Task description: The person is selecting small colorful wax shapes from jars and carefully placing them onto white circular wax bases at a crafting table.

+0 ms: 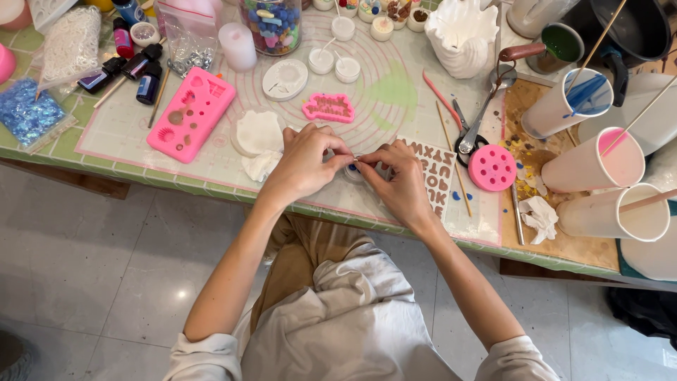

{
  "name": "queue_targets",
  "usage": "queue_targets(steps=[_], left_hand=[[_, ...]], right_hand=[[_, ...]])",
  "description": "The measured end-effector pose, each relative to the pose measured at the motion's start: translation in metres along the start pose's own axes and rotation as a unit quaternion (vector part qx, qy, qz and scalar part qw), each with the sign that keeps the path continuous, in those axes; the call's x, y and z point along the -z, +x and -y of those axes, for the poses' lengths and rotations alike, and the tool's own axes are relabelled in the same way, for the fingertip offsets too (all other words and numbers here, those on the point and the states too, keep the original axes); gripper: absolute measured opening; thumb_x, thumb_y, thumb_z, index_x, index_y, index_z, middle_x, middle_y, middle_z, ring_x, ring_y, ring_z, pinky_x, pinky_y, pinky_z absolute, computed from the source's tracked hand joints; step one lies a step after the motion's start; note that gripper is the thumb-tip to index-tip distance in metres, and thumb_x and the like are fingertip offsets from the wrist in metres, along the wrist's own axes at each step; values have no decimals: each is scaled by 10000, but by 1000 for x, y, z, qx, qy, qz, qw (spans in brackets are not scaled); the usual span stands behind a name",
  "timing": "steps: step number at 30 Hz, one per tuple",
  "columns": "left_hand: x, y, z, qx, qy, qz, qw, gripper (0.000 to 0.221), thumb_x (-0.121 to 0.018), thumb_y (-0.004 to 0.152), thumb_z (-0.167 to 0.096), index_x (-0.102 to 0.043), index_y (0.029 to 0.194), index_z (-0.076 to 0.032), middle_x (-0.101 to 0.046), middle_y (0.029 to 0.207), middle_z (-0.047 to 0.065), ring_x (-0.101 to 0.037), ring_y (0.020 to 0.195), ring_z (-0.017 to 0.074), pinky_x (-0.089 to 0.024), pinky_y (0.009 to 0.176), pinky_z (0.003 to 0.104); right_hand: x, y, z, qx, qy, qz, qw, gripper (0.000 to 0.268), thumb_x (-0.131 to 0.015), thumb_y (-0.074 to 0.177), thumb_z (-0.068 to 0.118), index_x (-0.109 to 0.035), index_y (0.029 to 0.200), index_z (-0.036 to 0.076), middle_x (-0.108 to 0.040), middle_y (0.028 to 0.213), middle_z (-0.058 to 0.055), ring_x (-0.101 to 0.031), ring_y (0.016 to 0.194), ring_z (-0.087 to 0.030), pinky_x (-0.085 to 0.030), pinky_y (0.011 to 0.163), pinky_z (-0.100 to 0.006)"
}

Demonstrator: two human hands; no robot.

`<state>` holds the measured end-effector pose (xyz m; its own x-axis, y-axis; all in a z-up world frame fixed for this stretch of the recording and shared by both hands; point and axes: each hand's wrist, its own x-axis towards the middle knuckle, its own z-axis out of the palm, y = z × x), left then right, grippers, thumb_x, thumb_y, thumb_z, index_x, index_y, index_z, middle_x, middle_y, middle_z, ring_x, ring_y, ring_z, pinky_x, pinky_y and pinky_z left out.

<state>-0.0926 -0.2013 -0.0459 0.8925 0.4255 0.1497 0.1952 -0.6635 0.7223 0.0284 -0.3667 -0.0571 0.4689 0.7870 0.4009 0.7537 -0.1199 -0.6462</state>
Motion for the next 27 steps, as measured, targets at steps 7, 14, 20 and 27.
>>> queue_targets(steps=[7, 14, 20, 27], left_hand=[[5, 7, 5, -1, -4, 52, 999, 133, -819, 792, -253, -809, 860, -139, -683, 929, 31, -571, 1075, 211, -270, 965, 450], [10, 11, -4, -21, 35, 77, 996, 108, -844, 757, -218, -799, 810, -135, -673, 970, 31, -531, 1136, 218, -268, 1006, 433], [9, 14, -6, -63, 62, 88, 992, 116, -851, 726, -200, -786, 777, -119, -654, 1011, 59, -522, 1197, 224, -241, 1059, 465], [6, 18, -10, -107, 140, 88, 980, 82, -841, 715, -158, -794, 774, -126, -657, 1036, 75, -524, 1181, 253, -222, 1092, 515]], right_hand=[[2, 1, 2, 9, -4, 9, 1000, 119, -812, 865, 131, -801, 959, 60, -663, 759, -23, -479, 737, -165, -382, 757, -328], [3, 1, 0, 10, -1, 21, 1000, 133, -792, 870, 117, -797, 990, 59, -662, 774, -32, -482, 759, -175, -386, 777, -323], [4, 3, -2, 23, 1, 30, 999, 123, -790, 868, 109, -789, 980, 58, -649, 766, -37, -490, 765, -184, -377, 810, -336], [5, 4, -6, 34, 5, 37, 999, 114, -795, 864, 102, -784, 969, 60, -632, 770, -41, -501, 776, -187, -377, 824, -339]])
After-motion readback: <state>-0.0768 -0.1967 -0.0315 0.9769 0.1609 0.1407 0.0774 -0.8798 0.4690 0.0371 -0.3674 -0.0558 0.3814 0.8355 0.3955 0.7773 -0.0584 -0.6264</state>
